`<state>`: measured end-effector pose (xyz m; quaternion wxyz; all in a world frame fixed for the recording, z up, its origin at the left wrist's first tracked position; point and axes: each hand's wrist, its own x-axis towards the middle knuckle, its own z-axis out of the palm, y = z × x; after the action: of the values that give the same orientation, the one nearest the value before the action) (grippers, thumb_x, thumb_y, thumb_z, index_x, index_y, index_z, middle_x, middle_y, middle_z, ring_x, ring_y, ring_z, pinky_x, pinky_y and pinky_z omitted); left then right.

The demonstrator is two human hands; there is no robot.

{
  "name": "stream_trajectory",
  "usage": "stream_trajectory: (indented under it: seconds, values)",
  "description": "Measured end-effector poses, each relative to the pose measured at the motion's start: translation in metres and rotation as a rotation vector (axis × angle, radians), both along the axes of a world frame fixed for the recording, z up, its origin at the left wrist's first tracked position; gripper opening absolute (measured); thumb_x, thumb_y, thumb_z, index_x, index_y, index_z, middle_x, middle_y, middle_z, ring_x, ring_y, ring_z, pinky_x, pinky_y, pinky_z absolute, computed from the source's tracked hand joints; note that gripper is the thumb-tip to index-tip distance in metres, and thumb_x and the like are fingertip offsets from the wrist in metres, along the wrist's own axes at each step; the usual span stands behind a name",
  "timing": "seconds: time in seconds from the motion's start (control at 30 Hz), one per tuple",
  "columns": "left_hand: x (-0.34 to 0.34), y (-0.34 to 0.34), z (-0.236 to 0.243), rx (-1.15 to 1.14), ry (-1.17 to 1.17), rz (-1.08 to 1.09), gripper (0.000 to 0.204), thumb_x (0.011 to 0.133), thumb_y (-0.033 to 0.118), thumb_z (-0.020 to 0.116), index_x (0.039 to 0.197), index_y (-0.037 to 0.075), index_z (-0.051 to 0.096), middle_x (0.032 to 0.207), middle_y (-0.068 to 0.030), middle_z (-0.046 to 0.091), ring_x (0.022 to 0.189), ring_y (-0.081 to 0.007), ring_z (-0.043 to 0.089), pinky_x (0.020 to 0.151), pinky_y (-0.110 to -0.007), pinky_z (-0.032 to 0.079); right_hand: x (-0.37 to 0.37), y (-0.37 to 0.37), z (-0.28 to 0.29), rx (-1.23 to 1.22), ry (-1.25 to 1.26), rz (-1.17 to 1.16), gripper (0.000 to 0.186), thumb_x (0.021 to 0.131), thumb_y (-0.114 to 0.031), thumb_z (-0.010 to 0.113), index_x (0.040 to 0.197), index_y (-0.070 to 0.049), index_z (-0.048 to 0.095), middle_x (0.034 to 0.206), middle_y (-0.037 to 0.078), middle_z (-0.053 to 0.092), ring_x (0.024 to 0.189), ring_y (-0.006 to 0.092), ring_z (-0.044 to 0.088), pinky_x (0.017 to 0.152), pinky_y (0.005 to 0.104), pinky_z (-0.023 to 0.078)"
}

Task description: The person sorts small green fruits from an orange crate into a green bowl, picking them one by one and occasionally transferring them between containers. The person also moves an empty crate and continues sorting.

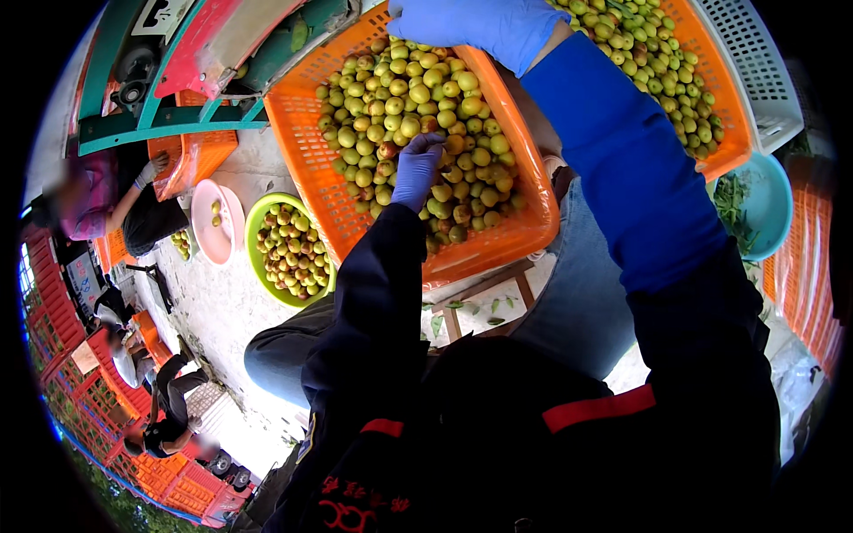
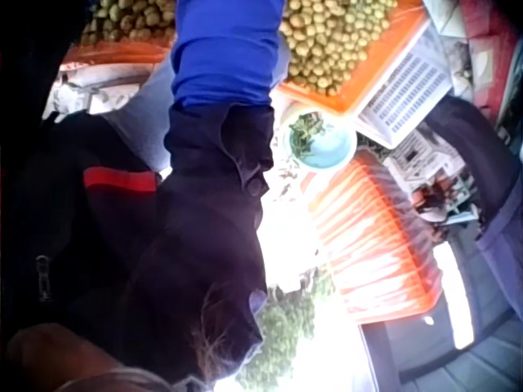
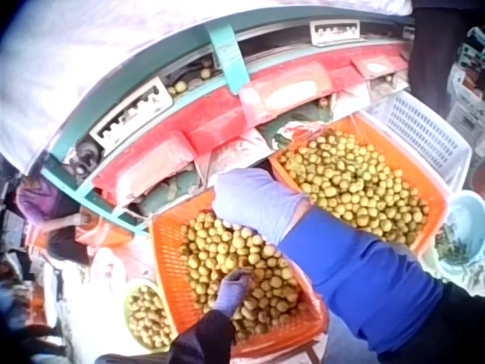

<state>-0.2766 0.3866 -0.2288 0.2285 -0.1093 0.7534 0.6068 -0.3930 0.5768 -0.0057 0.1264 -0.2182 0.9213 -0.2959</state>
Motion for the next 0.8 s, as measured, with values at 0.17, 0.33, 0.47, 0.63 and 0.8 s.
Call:
stream_trajectory:
  seconds: [0.17,0.33,0.47,0.63,0.8]
  values:
    - [-0.006,0.052,-0.009,-1.219,0.451,-0.594,0.031,0.080,0.020,0.057,0.110,0.012,0.052,0.096,-0.0132,0.057,0.075,-0.0292,0.062,0.057,-0.040,0.050,-0.006,-0.002,-0.012,0.027,0.043,-0.101,0.024,0.078,-0.019,0.049,0.076,0.000,0.064,0.066,0.016,0.063,0.063,0.0292,0.063,0.060,0.0384,0.050]
    - [-0.008,0.028,-0.013,-0.926,0.644,-0.532,0.034,0.077,0.015,0.062,0.109,0.005,0.053,0.091,-0.0155,0.059,0.063,-0.0220,0.062,0.047,-0.032,0.047,0.009,0.000,0.013,-0.077,-0.355,-0.172,0.024,0.079,-0.019,0.049,0.077,0.001,0.064,0.064,0.014,0.063,0.055,0.0261,0.062,0.052,0.0369,0.050]
    - [0.013,0.008,0.030,0.323,-0.263,0.127,0.035,0.084,0.024,0.062,0.111,0.005,0.054,0.085,-0.0037,0.060,0.054,-0.0126,0.054,0.044,-0.025,0.042,0.013,0.006,0.019,-0.078,-0.324,-0.166,0.026,0.080,-0.018,0.048,0.074,0.001,0.064,0.061,0.014,0.062,0.049,0.0244,0.061,0.048,0.0359,0.049]
    - [0.067,-0.106,0.069,0.711,-0.061,0.367,0.034,0.090,0.031,0.051,0.116,0.009,0.046,0.099,-0.0065,0.054,0.067,-0.0131,0.048,0.053,-0.024,0.039,0.007,0.005,0.002,-0.030,-0.153,-0.015,0.029,0.081,-0.020,0.047,0.070,0.003,0.063,0.060,0.014,0.061,0.049,0.0228,0.060,0.050,0.0356,0.049]
    - [0.102,-0.259,0.052,0.469,-0.036,0.948,0.038,0.086,0.034,0.058,0.111,0.006,0.052,0.098,-0.0062,0.058,0.074,-0.0143,0.054,0.061,-0.026,0.045,-0.003,-0.003,-0.018,0.033,-0.060,-0.006,0.030,0.081,-0.025,0.048,0.071,0.000,0.064,0.062,0.014,0.062,0.055,0.0243,0.062,0.056,0.0367,0.049]
